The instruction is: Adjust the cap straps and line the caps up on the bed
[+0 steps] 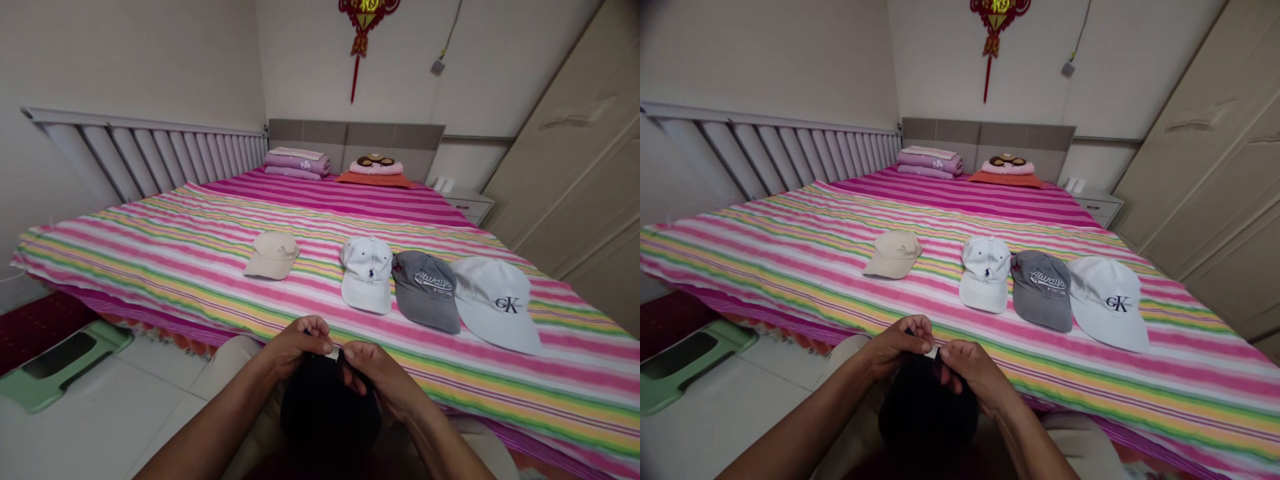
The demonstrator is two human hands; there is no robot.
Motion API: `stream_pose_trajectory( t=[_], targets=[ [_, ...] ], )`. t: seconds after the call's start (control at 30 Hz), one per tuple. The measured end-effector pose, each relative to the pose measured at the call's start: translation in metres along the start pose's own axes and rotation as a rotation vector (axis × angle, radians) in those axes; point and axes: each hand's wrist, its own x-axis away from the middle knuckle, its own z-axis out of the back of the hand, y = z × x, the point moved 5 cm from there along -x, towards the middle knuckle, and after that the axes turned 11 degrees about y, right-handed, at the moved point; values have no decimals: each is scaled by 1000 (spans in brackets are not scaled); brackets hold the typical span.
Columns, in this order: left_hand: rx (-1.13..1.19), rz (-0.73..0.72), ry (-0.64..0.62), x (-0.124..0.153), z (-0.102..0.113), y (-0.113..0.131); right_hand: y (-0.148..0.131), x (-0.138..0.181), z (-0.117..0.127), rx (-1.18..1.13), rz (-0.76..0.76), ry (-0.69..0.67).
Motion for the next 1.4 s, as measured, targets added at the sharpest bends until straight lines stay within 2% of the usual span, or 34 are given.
stream_pose_trajectory(
  t=[0.13,0.27,0.43,0.53,0.7,0.77,0.93,1.07,1.3,1.4],
  targets=[
    [-64,-18,-77,0,-5,7,1,-4,4,-14,-21,70],
    [-72,4,-164,1,-4,14,-3,-7,5,-64,-9,79],
    [-273,93,-265,-3,4,7,-10,-7,8,-67,-14,82],
    [-189,72,-300,-4,3,9,-12,-6,12,-70,-33,20],
    [91,-17,-286,-5,0,26,-14,0,14,-178,-85,-227],
    [152,-11,-306,-6,-1,31,-16,2,14,-222,-87,-268],
    [79,13,-380,-6,0,35,-35,6,13,-428,41,-219],
    [-19,51,-431,1,-6,34,-47,8,13,-498,77,-199],
    [254,-66,-404,19,-29,45,-53,1,15,-440,103,-156],
    [328,-123,-393,20,-32,46,-53,-4,16,-414,162,-84]
  ],
)
